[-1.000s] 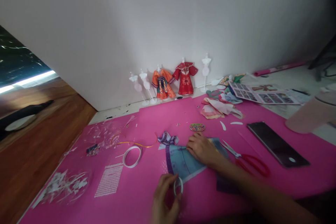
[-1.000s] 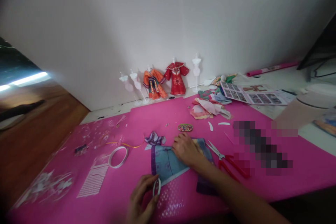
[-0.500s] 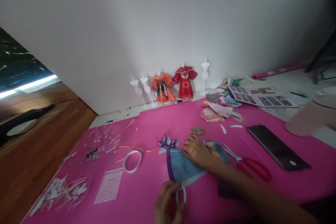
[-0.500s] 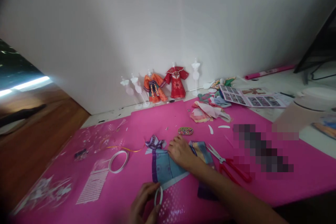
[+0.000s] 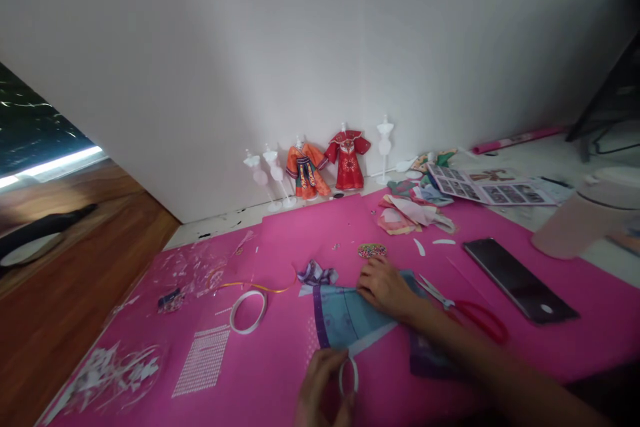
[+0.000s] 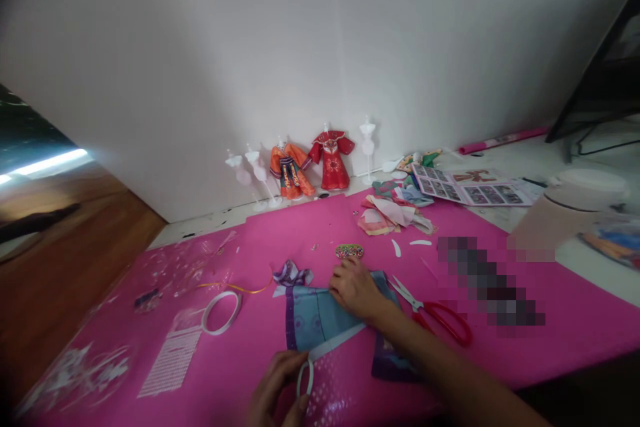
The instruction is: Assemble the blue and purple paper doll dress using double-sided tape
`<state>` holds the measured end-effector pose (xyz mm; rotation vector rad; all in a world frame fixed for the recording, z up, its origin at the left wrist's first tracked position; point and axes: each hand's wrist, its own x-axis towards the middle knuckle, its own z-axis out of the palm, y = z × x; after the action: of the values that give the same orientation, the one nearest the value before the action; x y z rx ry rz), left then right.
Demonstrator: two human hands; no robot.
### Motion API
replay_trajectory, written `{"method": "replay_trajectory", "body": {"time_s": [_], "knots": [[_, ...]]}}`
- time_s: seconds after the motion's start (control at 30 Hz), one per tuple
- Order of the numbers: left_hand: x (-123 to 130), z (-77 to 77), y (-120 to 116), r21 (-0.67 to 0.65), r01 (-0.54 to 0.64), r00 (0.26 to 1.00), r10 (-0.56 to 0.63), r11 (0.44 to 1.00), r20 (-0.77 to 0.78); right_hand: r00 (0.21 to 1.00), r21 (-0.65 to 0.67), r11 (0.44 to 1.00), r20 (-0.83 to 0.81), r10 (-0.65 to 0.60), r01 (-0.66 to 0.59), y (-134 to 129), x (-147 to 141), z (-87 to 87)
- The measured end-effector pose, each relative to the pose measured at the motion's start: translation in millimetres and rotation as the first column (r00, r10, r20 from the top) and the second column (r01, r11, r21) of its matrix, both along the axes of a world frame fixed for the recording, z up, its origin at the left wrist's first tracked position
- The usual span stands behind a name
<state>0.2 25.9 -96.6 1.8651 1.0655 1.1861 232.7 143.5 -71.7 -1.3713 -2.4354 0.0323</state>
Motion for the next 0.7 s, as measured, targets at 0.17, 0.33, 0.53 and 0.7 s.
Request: {"method": "replay_trajectory", "body": {"time_s": [0.17, 0.33, 0.53, 0.7], "knots": [[-0.3, -2.7, -2.4, -0.011, -0.023, 1.0, 0.023, 1.0, 0.01, 0.999, -0.004, 0.999, -0.008, -0.039, 0.039, -6.6, 24.0, 9.1], [2.9, -5.6, -2.8, -0.019, -0.023, 1.0, 0.023, 1.0, -0.002, 0.999, -0.015, 0.999, 0.016, -0.04, 0.04, -5.1, 35.3, 10.3], [0.9, -6.8, -1.0, -0.009, -0.031, 0.999, 0.031, 0.999, -0.01, 0.999, -0.009, 0.999, 0.018, -0.034, 0.034, -5.0, 36.9, 9.5], [0.0, -2.1, -1.1, -0.017, -0.029, 0.999, 0.028, 0.999, -0.014, 0.999, 0.009, 0.999, 0.016, -0.041, 0.041, -2.8, 46.4, 8.7]]}}
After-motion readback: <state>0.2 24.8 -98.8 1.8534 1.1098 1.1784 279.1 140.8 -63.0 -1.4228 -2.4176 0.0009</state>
